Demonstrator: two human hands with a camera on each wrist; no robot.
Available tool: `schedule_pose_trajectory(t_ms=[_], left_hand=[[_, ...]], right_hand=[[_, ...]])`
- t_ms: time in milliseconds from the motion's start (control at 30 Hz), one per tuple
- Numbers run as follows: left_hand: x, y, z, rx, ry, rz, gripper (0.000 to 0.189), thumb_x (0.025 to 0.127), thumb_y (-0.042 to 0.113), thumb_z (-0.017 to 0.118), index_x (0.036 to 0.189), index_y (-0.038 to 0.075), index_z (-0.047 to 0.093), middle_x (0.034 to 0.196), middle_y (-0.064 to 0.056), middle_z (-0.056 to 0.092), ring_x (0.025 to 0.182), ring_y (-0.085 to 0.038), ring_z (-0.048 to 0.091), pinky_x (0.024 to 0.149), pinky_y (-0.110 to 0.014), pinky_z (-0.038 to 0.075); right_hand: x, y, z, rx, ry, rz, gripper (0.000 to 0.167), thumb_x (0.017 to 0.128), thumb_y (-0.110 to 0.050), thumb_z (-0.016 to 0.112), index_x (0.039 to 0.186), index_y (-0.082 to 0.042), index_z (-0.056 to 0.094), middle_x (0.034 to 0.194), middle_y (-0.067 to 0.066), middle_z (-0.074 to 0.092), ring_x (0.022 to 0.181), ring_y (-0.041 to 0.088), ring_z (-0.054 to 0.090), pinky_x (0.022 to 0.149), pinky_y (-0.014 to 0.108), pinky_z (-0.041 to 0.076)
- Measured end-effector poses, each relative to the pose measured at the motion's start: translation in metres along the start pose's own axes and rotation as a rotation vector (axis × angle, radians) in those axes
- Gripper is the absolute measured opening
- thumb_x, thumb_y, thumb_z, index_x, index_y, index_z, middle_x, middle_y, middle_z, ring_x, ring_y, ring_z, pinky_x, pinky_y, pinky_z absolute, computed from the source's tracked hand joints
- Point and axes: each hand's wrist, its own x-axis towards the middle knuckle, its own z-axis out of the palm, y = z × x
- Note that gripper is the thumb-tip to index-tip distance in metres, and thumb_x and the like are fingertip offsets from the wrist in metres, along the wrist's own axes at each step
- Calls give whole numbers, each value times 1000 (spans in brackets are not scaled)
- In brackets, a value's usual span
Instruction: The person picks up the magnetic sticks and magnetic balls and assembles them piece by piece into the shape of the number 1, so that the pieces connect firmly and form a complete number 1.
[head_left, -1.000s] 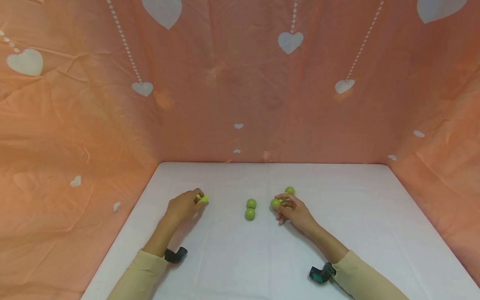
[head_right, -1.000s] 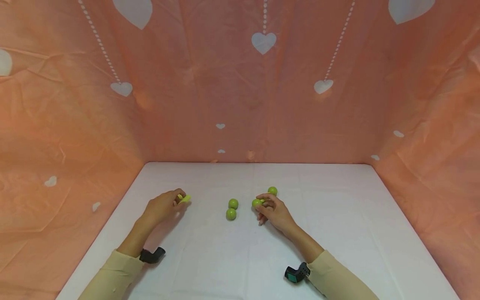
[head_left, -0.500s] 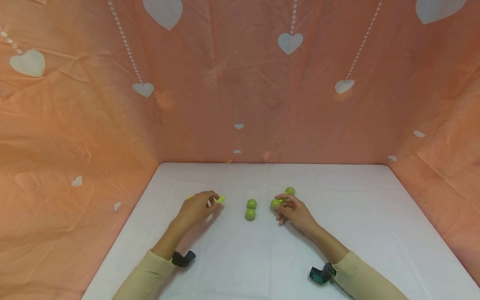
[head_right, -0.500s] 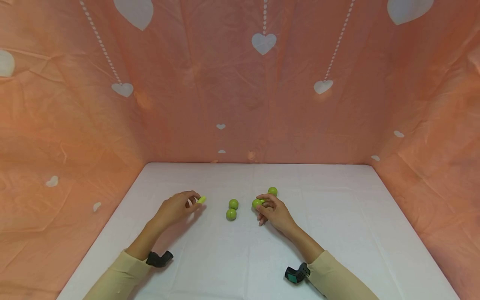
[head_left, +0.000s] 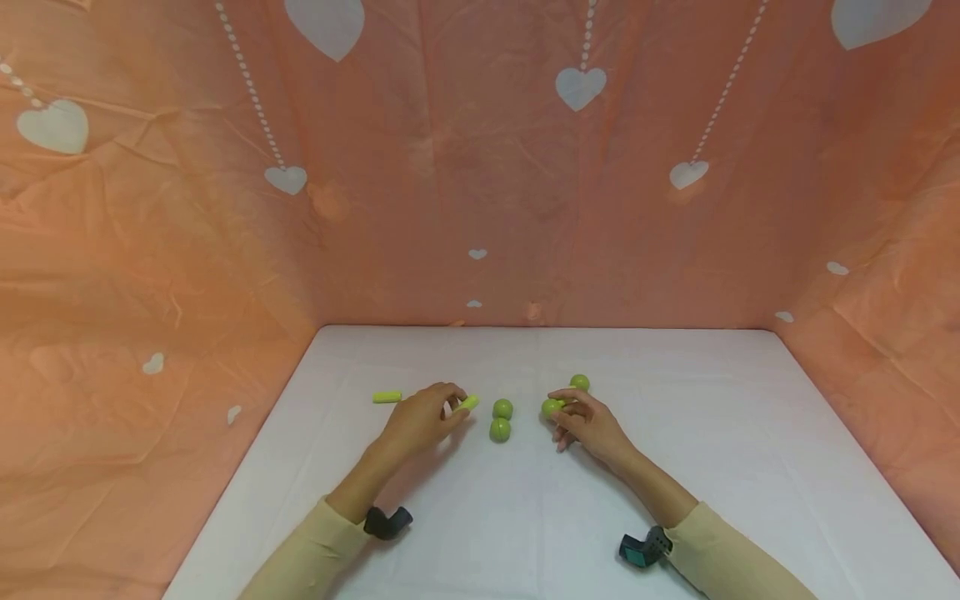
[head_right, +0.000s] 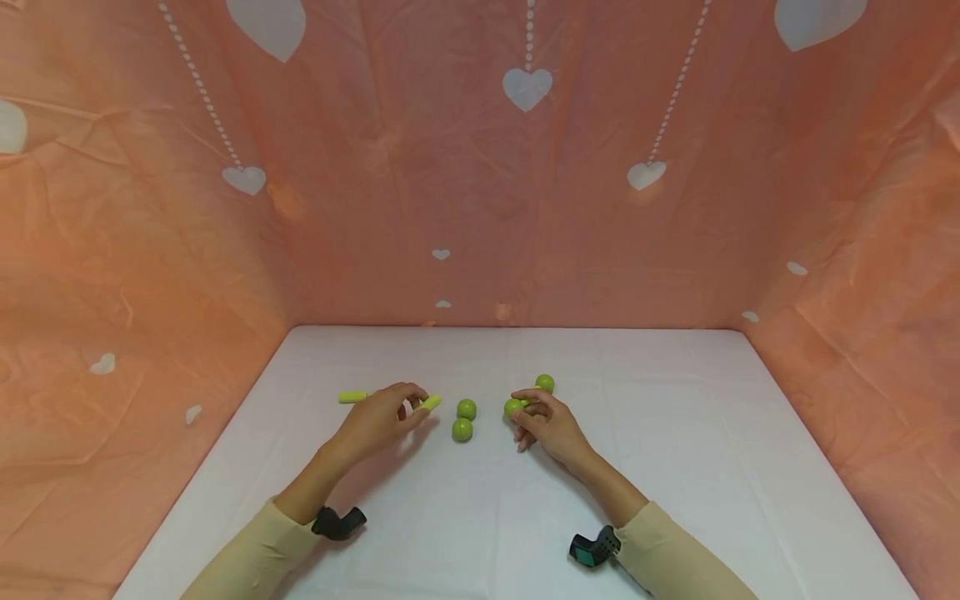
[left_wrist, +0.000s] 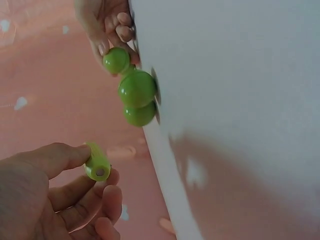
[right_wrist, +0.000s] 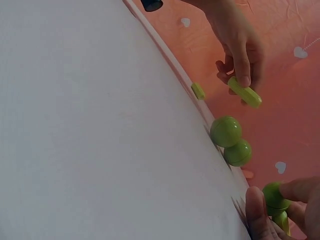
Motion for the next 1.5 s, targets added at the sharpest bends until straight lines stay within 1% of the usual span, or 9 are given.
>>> schedule_pose_trajectory(t_ms=[233, 400, 600, 700, 867, 967, 1167, 1367, 1500], left_hand=[[5, 10, 4, 8, -29, 25, 23, 99, 28, 79, 118, 15, 74, 95, 8, 70, 80, -9, 62, 67, -29, 50], [7, 16, 10, 8, -35, 65, 23, 99, 30, 79, 117, 16, 75, 95, 8, 69, 80, -10, 62, 67, -30, 50], [11, 25, 19, 10, -48, 59, 23, 99, 34, 78, 115, 17, 77, 96, 8, 70, 85, -12, 63, 72, -33, 50], [14, 29, 24, 12, -59, 56, 24, 99, 35, 78, 115, 17, 77, 95, 7, 71, 86, -12, 64, 72, -33, 51], [17, 35, 30, 14, -74, 69, 24, 97, 34, 81, 111, 15, 78, 92, 7, 70, 81, -10, 62, 69, -31, 51], [19, 39, 34, 15, -84, 71, 26, 96, 34, 82, 111, 14, 78, 91, 7, 69, 80, -9, 61, 69, -29, 50], [22, 48, 38, 30, -102, 84, 27, 96, 34, 83, 112, 12, 79, 89, 6, 70, 79, -7, 62, 69, -28, 51], [24, 55, 44, 30, -113, 80, 27, 96, 34, 83, 111, 11, 80, 84, 8, 67, 72, -3, 57, 63, -25, 49], [25, 61, 49, 33, -122, 62, 26, 97, 35, 81, 111, 12, 81, 80, 9, 66, 69, -3, 55, 60, -25, 47]], right_hand=[[1, 1, 0, 36, 9, 35, 41, 109, -12, 63, 146, 4, 54, 99, 20, 70, 70, 20, 72, 70, 32, 63], [0, 0, -1, 55, 7, 43, 41, 109, -10, 62, 146, 6, 53, 101, 22, 70, 71, 19, 72, 70, 32, 63], [0, 0, -1, 74, 2, 37, 43, 109, -11, 62, 146, 7, 51, 103, 23, 70, 73, 18, 72, 70, 33, 64], [-1, 0, -2, 80, 3, 36, 42, 110, -11, 62, 146, 7, 52, 102, 22, 70, 72, 18, 72, 70, 33, 63], [0, 1, -1, 84, 1, 35, 42, 110, -11, 62, 146, 8, 51, 100, 21, 71, 71, 19, 71, 70, 33, 63], [1, 1, -1, 82, 8, 35, 42, 109, -11, 63, 145, 8, 52, 99, 22, 71, 71, 19, 71, 70, 33, 63], [2, 1, -1, 74, 15, 22, 41, 109, -10, 63, 144, 9, 53, 99, 28, 70, 69, 19, 71, 69, 33, 63], [3, 3, -1, 68, 12, 18, 40, 109, -10, 63, 144, 8, 54, 99, 27, 70, 69, 18, 71, 69, 33, 63], [2, 4, -2, 71, 4, 15, 40, 109, -10, 63, 144, 8, 53, 99, 27, 70, 70, 19, 71, 68, 33, 63]])
